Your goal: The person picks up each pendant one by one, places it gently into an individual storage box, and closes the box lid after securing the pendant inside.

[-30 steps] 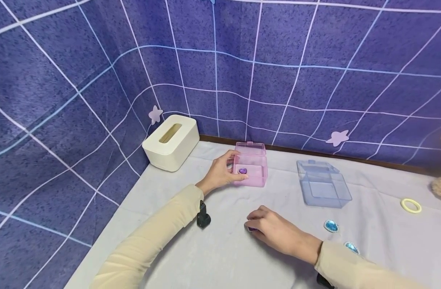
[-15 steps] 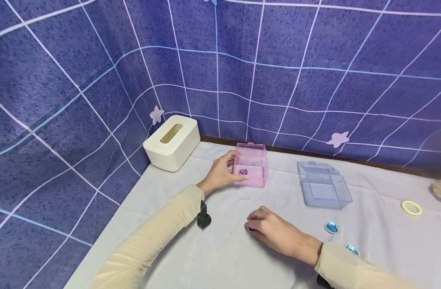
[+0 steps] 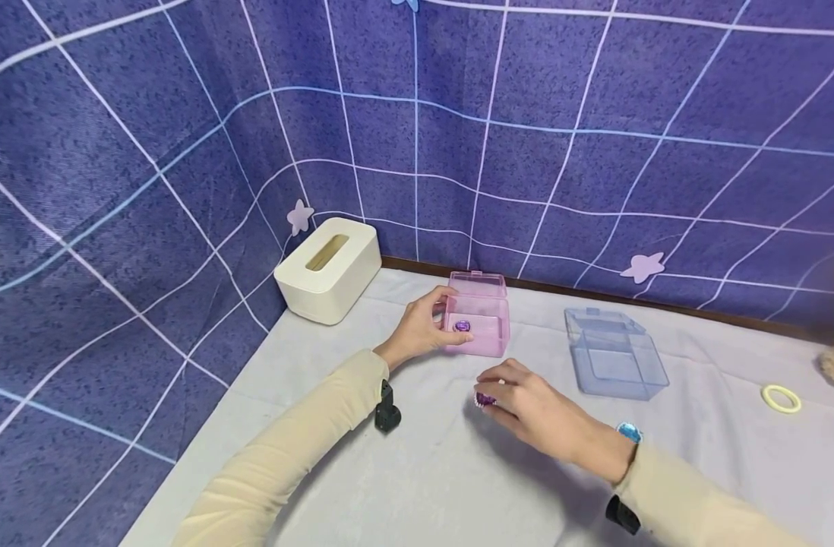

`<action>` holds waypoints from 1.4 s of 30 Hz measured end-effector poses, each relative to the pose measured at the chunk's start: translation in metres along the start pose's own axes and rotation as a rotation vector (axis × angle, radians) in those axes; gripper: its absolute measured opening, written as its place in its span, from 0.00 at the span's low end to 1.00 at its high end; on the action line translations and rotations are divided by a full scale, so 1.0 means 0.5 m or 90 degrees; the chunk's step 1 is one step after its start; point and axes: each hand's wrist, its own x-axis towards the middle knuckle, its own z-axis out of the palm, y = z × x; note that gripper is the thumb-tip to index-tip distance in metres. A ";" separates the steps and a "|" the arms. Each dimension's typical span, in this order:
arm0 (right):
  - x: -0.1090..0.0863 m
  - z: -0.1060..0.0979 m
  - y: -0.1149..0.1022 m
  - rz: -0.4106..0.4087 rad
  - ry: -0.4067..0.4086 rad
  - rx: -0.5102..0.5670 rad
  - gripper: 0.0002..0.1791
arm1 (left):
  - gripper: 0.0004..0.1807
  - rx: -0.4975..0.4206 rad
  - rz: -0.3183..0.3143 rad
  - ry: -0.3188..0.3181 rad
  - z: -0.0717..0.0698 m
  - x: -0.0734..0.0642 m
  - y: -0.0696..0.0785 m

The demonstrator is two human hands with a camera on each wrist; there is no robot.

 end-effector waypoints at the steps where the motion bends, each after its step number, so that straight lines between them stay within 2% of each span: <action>1: 0.005 -0.005 0.002 0.004 0.005 -0.003 0.11 | 0.42 -0.001 0.000 -0.001 0.000 0.000 0.000; 10: 0.048 -0.043 0.033 0.043 0.028 -0.016 0.13 | 0.43 0.016 0.024 0.004 0.001 0.001 -0.004; 18: 0.092 -0.050 0.097 0.076 0.026 -0.036 0.12 | 0.43 0.010 0.019 0.003 -0.002 -0.002 0.001; 30: 0.131 -0.016 0.171 0.115 -0.006 -0.023 0.10 | 0.43 0.000 0.013 0.000 -0.001 -0.003 0.005; 35: 0.135 0.006 0.189 0.134 -0.028 -0.016 0.10 | 0.43 0.019 0.013 -0.002 -0.001 -0.004 0.005; 42: 0.139 0.031 0.211 0.074 -0.070 -0.016 0.06 | 0.43 0.017 0.016 0.004 0.000 -0.003 0.001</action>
